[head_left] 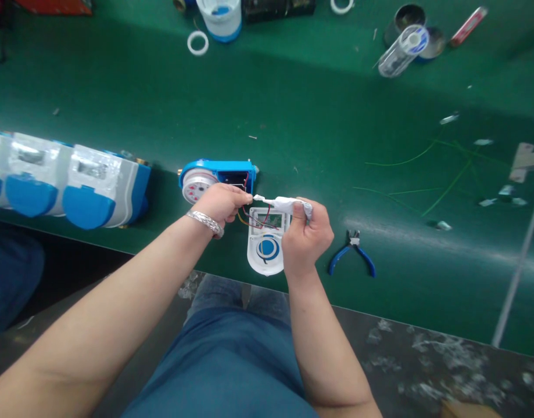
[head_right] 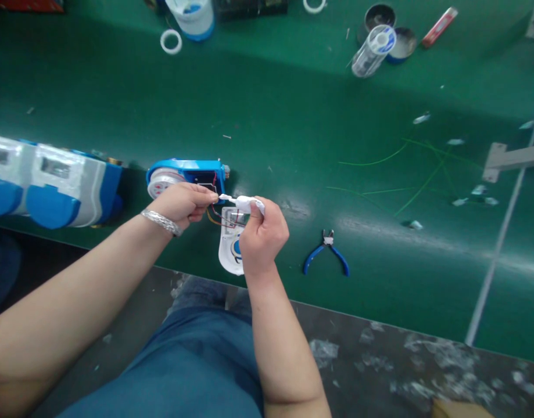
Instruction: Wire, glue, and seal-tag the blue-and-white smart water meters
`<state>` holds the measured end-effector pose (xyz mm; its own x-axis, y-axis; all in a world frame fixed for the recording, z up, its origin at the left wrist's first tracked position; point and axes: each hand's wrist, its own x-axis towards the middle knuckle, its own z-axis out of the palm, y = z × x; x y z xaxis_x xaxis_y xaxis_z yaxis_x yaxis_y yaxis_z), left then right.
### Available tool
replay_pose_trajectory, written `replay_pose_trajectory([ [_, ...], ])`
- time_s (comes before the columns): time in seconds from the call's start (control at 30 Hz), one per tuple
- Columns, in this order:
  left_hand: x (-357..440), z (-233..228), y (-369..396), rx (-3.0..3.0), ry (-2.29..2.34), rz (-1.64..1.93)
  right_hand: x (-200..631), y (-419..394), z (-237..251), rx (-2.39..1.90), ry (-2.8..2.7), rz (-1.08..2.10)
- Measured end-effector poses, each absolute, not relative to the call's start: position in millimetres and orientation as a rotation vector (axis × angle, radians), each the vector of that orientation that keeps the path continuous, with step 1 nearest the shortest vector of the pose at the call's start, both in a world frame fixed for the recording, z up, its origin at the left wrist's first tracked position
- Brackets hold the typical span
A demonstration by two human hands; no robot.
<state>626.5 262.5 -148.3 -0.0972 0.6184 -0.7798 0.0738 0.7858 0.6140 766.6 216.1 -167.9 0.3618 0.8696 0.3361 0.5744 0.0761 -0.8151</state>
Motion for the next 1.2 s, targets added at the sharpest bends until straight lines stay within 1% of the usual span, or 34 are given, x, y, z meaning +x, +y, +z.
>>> replay_pose_trajectory([
  [0.4,628,-148,266,0.364,1.484,0.583,766,219,-171,-1.664,-1.274,0.416],
  [0.87,641,-144,275,0.043,1.454,0.597,757,224,-181,-1.640,-1.289,0.369],
  [1.07,643,-145,277,-0.010,1.429,0.617,756,226,-182,-1.613,-1.298,0.366],
  [1.2,644,-144,277,-0.032,1.418,0.625,755,227,-183,-1.669,-1.291,0.354],
])
